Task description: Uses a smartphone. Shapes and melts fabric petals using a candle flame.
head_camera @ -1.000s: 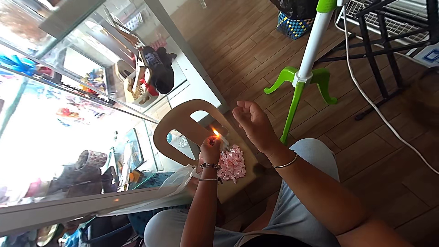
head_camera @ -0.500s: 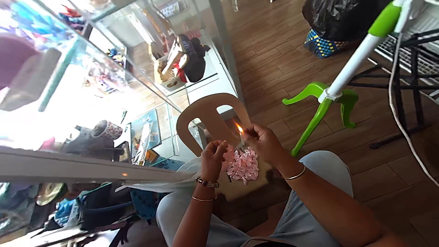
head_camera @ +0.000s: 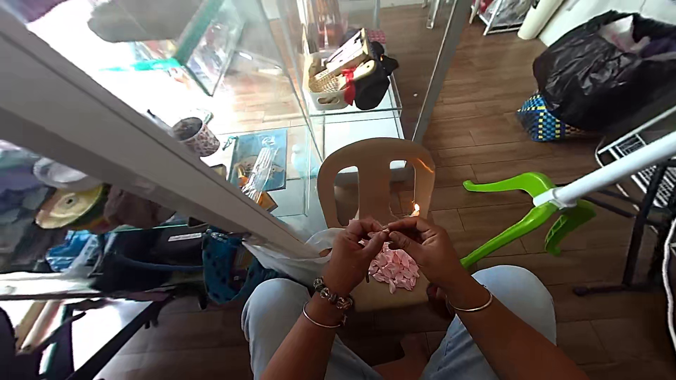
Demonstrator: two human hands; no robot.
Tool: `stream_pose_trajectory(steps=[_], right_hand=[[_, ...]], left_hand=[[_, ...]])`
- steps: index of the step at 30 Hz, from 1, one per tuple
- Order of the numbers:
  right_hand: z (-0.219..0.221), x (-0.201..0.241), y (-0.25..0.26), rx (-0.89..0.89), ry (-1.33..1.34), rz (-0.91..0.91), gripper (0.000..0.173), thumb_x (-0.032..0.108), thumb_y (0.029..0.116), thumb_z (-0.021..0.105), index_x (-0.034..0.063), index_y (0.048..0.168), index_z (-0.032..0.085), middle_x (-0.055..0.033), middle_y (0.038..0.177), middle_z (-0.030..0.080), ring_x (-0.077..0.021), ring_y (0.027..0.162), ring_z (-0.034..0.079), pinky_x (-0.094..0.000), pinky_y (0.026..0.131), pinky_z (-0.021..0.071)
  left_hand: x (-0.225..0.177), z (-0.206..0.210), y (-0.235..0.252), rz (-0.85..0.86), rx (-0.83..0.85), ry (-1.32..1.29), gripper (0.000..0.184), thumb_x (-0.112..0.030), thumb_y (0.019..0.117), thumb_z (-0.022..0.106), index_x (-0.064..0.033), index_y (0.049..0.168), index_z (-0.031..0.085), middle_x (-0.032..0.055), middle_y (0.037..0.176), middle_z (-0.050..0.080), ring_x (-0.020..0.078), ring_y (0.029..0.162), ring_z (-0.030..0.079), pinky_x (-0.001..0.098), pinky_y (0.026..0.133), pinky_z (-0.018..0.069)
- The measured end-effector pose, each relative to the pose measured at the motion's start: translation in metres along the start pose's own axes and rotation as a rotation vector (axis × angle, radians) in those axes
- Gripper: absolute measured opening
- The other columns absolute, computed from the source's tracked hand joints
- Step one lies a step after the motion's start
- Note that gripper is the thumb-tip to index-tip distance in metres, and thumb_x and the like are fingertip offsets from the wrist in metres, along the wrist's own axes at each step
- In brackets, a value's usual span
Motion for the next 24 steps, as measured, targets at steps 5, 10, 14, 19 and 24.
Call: stream_pose_trajectory(steps=[5,10,14,19,24], right_hand=[[0.003,-0.005,0.000,0.027,0.025,-0.010,0.014,0.001,0.0941,0.068,-0.0022,0.108,0.070,-0.0058,0.097,0.075,-0.0125,0.086,0.073,-0.0293,0.082,0.0628],[0.000,-0.008,-0.003,0.057,-0.036,-0.061,0.012,0.002,0.0962,0.065,-0.0018,0.107,0.070,-0.0048,0.098,0.075,-0.0108,0.086,0.073,-0.0278,0.082,0.0623],[-0.003,-0.011,-0.008,0.087,-0.197,-0.143,0.012,0.007,0.0987,0.058,-0.0010,0.104,0.066,-0.0035,0.100,0.069,-0.0050,0.087,0.068,-0.0222,0.080,0.0596],[-0.005,-0.014,-0.014,0.039,-0.307,-0.207,0.016,0.011,0.0989,0.054,-0.0008,0.101,0.065,-0.0035,0.101,0.066,-0.0006,0.088,0.064,-0.0169,0.078,0.0556],[-0.020,-0.009,-0.011,0.016,-0.384,-0.142,0.032,0.017,0.1056,0.051,-0.0018,0.126,0.067,-0.0134,0.139,0.060,-0.0149,0.117,0.066,-0.0299,0.096,0.0578]], left_hand=[[-0.001,-0.006,-0.007,0.027,-0.009,0.061,0.003,-0.004,0.0923,0.070,-0.0053,0.095,0.068,-0.0020,0.090,0.069,0.0021,0.078,0.065,0.0187,0.070,0.0551],[-0.002,-0.005,-0.009,0.051,0.018,0.134,0.003,-0.006,0.0923,0.069,-0.0043,0.095,0.069,-0.0022,0.089,0.069,-0.0002,0.077,0.064,0.0165,0.070,0.0539],[-0.002,-0.001,-0.009,0.044,0.082,0.182,0.005,-0.009,0.0939,0.068,-0.0041,0.096,0.069,-0.0036,0.088,0.069,-0.0027,0.076,0.063,0.0144,0.068,0.0527],[0.001,0.007,-0.010,0.065,0.106,0.219,0.007,-0.010,0.0939,0.067,-0.0037,0.096,0.070,-0.0036,0.088,0.069,-0.0038,0.075,0.062,0.0132,0.068,0.0517],[0.006,0.004,-0.004,0.051,0.051,0.168,0.002,-0.007,0.0927,0.068,-0.0050,0.093,0.069,-0.0037,0.084,0.068,-0.0004,0.074,0.063,0.0167,0.068,0.0532]])
Point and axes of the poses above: each hand's wrist, its own y-axis towards the middle knuckle, its own z-axis out of the palm, x = y × z, the point moved 1 cm from there along y, towards the middle knuckle
